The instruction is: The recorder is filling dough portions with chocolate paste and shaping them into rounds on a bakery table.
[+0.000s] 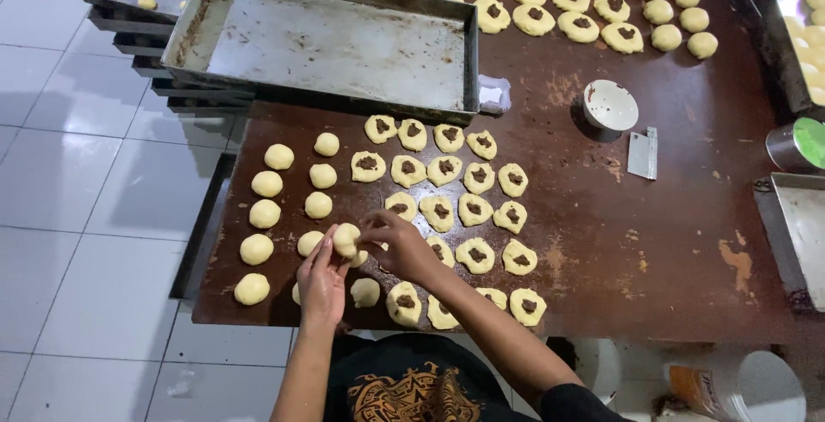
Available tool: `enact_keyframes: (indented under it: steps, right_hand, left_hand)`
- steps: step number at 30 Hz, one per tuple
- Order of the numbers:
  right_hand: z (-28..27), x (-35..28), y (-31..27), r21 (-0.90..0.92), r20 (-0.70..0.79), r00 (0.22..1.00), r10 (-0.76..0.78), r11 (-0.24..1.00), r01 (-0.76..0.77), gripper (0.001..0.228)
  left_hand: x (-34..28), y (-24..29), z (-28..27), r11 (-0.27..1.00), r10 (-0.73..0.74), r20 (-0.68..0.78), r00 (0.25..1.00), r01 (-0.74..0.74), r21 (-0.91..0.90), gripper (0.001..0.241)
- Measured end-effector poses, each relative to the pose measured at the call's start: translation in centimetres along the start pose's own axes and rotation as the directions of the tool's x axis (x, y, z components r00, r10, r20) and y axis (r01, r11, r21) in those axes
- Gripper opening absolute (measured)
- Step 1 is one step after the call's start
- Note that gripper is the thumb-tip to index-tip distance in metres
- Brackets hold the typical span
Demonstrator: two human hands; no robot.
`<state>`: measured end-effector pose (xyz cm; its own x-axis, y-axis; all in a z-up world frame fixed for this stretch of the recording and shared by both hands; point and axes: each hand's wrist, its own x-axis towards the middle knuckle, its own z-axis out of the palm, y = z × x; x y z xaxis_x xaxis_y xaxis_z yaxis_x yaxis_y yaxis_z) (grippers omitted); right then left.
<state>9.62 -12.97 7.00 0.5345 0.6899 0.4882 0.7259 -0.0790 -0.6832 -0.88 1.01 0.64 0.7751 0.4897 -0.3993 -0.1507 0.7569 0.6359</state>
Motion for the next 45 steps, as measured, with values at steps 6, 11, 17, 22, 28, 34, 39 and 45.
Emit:
enact_keyframes:
  steps: [6, 11, 17, 22, 28, 34, 39, 45]
  right_hand:
    - [0.7, 0.0, 1.4, 0.103, 0.032, 0.989, 0.148, 0.983, -0.15, 0.014]
    - [0.7, 0.0, 1.1, 0.044, 0.059, 0.986, 0.158, 0.986, -0.161, 0.01]
    - [2.2, -0.8, 2.2, 0.08, 0.05, 0.949, 0.31, 0.946, -0.313, 0.01]
    - [2.1, -0.4, 2.0, 0.103, 0.011, 0.947, 0.321, 0.942, -0.32, 0.01]
    - [1.4, -0.2, 1.1, 0.066, 0.087, 0.992, 0.089, 0.993, -0.095, 0.016]
    - [2.1, -0.1, 2.4, -0.025, 0.061, 0.991, 0.121, 0.993, -0.119, 0.008]
    - [2.0, -0.2, 2.4, 0.07, 0.051, 0.979, 0.198, 0.977, -0.201, 0.011]
    - [3.7, -1.3, 4.5, 0.087, 0.07, 0.873, 0.483, 0.869, -0.487, 0.009]
  left_hand:
    - [-1.5, 0.9, 1.7, 0.985, 0.043, 0.126, 0.991, -0.063, 0.163, 0.046]
    - [-0.2, -0.7, 0.5, 0.996, 0.048, 0.079, 0.996, -0.053, 0.072, 0.044]
    - [0.1, -1.7, 0.0, 0.988, 0.113, 0.087, 0.99, -0.121, 0.097, 0.043]
    - [0.1, -1.4, 0.4, 0.992, 0.077, 0.063, 0.995, -0.082, 0.091, 0.042]
    - [0.9, -1.0, -0.5, 0.991, -0.047, -0.104, 0.993, 0.06, 0.123, 0.046]
    - [1.1, -1.0, -1.0, 0.998, -0.046, 0.081, 0.996, 0.048, -0.027, 0.046]
    - [1.8, -2.0, -2.1, 0.999, -0.04, 0.092, 0.995, 0.039, 0.014, 0.044]
    - [2.0, -2.4, -0.9, 0.982, 0.011, 0.015, 1.0, -0.014, 0.187, 0.043]
